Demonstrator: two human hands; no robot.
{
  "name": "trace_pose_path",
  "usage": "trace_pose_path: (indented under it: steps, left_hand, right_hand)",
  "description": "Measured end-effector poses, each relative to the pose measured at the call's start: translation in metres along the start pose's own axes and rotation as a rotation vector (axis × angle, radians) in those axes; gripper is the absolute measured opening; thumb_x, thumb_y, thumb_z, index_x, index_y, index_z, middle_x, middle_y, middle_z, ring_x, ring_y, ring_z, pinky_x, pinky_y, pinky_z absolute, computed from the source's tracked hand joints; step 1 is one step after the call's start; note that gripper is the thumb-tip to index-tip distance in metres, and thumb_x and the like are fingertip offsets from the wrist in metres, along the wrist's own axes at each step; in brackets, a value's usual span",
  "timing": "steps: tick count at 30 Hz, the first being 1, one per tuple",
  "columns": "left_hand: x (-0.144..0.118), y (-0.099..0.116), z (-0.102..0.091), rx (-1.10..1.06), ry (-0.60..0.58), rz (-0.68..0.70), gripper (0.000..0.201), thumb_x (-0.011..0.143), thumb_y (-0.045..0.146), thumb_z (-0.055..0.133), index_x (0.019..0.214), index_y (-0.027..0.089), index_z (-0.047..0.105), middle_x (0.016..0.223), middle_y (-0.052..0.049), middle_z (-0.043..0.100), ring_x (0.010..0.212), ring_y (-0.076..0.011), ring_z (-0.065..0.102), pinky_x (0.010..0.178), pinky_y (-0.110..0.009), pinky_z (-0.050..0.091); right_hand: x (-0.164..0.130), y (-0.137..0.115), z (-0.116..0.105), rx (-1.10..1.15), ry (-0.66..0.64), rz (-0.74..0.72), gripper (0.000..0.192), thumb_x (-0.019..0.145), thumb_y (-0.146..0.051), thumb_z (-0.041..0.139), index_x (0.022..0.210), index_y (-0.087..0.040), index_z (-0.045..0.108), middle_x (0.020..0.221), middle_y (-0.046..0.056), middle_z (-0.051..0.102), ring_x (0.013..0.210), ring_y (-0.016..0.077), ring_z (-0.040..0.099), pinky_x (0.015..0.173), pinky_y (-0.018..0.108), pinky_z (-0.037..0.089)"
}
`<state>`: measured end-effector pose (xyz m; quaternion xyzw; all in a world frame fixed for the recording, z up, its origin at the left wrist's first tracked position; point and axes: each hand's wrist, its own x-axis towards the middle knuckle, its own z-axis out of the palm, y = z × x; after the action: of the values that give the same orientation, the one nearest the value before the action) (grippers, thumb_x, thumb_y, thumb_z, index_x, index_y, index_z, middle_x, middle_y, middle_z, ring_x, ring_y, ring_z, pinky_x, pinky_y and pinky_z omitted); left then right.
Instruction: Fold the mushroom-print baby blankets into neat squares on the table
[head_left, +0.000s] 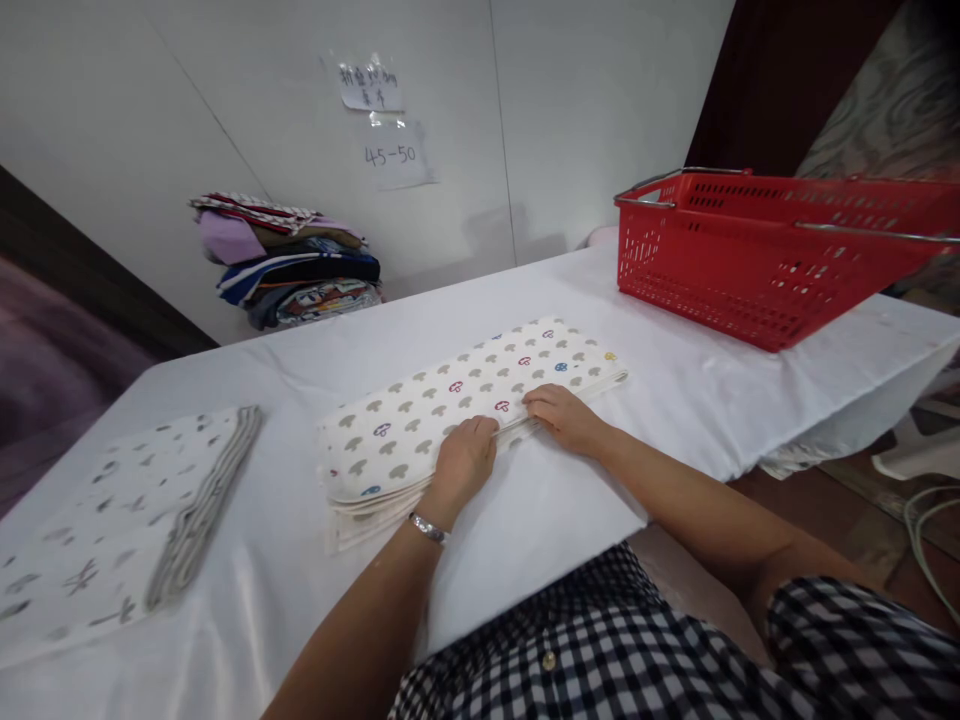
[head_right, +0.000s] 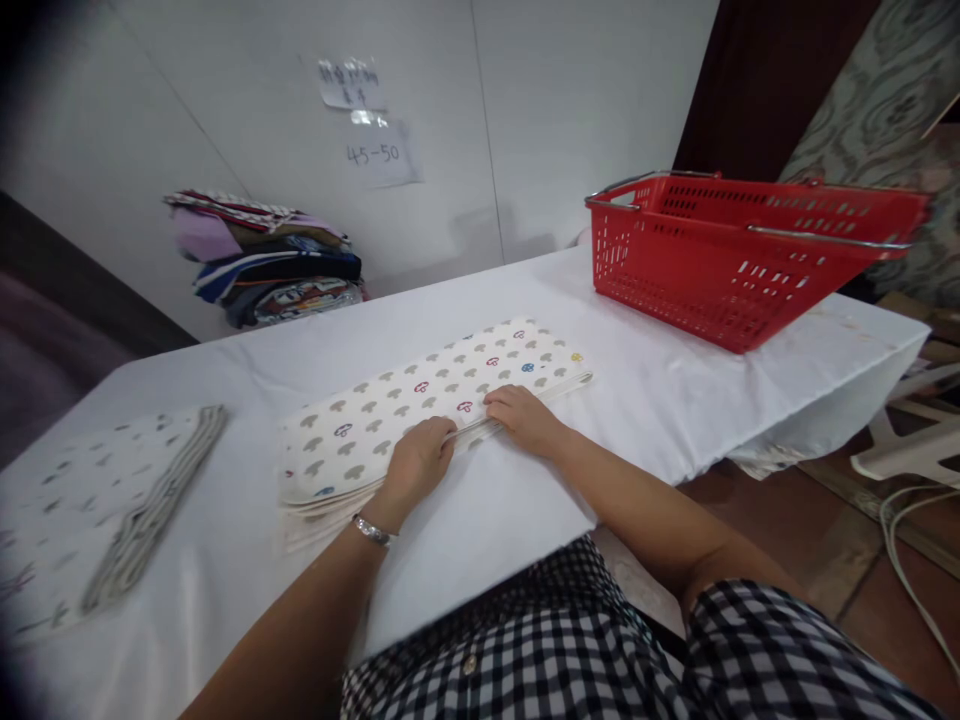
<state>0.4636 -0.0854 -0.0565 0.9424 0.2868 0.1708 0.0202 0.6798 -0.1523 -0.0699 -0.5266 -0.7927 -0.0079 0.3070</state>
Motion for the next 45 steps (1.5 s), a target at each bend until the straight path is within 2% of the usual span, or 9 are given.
trace_pose_path:
  steps: [14,22,30,37,41,45]
  left_hand:
    - [-0.0012,-0.001,0.002,-0.014,0.014,0.028,0.017,0.086,0.013,0.041,0.095,0.02,0.053,0.089,-0.004,0.06,0.083,-0.0186,0.054,0.072,-0.031,0.041]
    - [-0.0012,-0.0007,0.0022,-0.004,0.016,0.043,0.016,0.086,0.013,0.043,0.096,0.02,0.053,0.09,-0.003,0.059,0.085,-0.0184,0.053,0.073,-0.03,0.041]
    - [-0.0008,0.0006,0.0036,0.07,0.044,0.089,0.013,0.09,0.017,0.043,0.09,0.019,0.056,0.095,-0.005,0.058,0.085,-0.018,0.053,0.071,-0.031,0.041]
    - [-0.0015,0.0024,0.0029,0.175,0.062,0.166,0.014,0.088,0.013,0.045,0.082,0.017,0.057,0.084,-0.006,0.058,0.08,-0.019,0.052,0.07,-0.032,0.039]
    - [-0.0016,0.002,0.0043,0.21,0.056,0.163,0.017,0.088,0.013,0.043,0.078,0.017,0.057,0.077,-0.004,0.057,0.074,-0.0182,0.052,0.067,-0.032,0.037]
    - [-0.0021,0.0019,0.0061,0.167,0.051,0.122,0.016,0.089,0.014,0.043,0.087,0.017,0.059,0.08,-0.005,0.058,0.076,-0.0188,0.053,0.069,-0.032,0.037]
  right_hand:
    - [0.0014,-0.0001,0.0033,-0.032,0.019,0.011,0.018,0.091,-0.015,0.045,0.098,-0.019,0.061,0.11,0.009,0.061,0.104,0.0216,0.051,0.087,0.04,0.042]
    - [0.0024,0.001,0.0039,-0.042,-0.002,0.014,0.014,0.089,-0.013,0.049,0.091,-0.018,0.061,0.106,0.009,0.062,0.1,0.0216,0.052,0.086,0.039,0.041]
    - [0.0007,-0.0006,0.0007,-0.045,0.046,-0.016,0.016,0.09,-0.013,0.046,0.087,-0.017,0.061,0.104,0.008,0.062,0.099,0.0214,0.051,0.082,0.037,0.039]
    - [-0.0019,0.0073,0.0061,-0.079,0.047,-0.034,0.017,0.089,-0.013,0.046,0.09,-0.018,0.063,0.092,0.007,0.064,0.087,0.0192,0.052,0.078,0.034,0.038]
    - [-0.0021,0.0087,0.0074,-0.084,0.036,-0.002,0.018,0.091,-0.015,0.045,0.096,-0.017,0.062,0.087,0.006,0.065,0.083,0.0189,0.052,0.077,0.034,0.038]
    - [-0.0018,0.0084,0.0069,-0.09,0.036,-0.04,0.019,0.09,-0.013,0.044,0.091,-0.017,0.063,0.089,0.007,0.065,0.083,0.019,0.052,0.077,0.033,0.038]
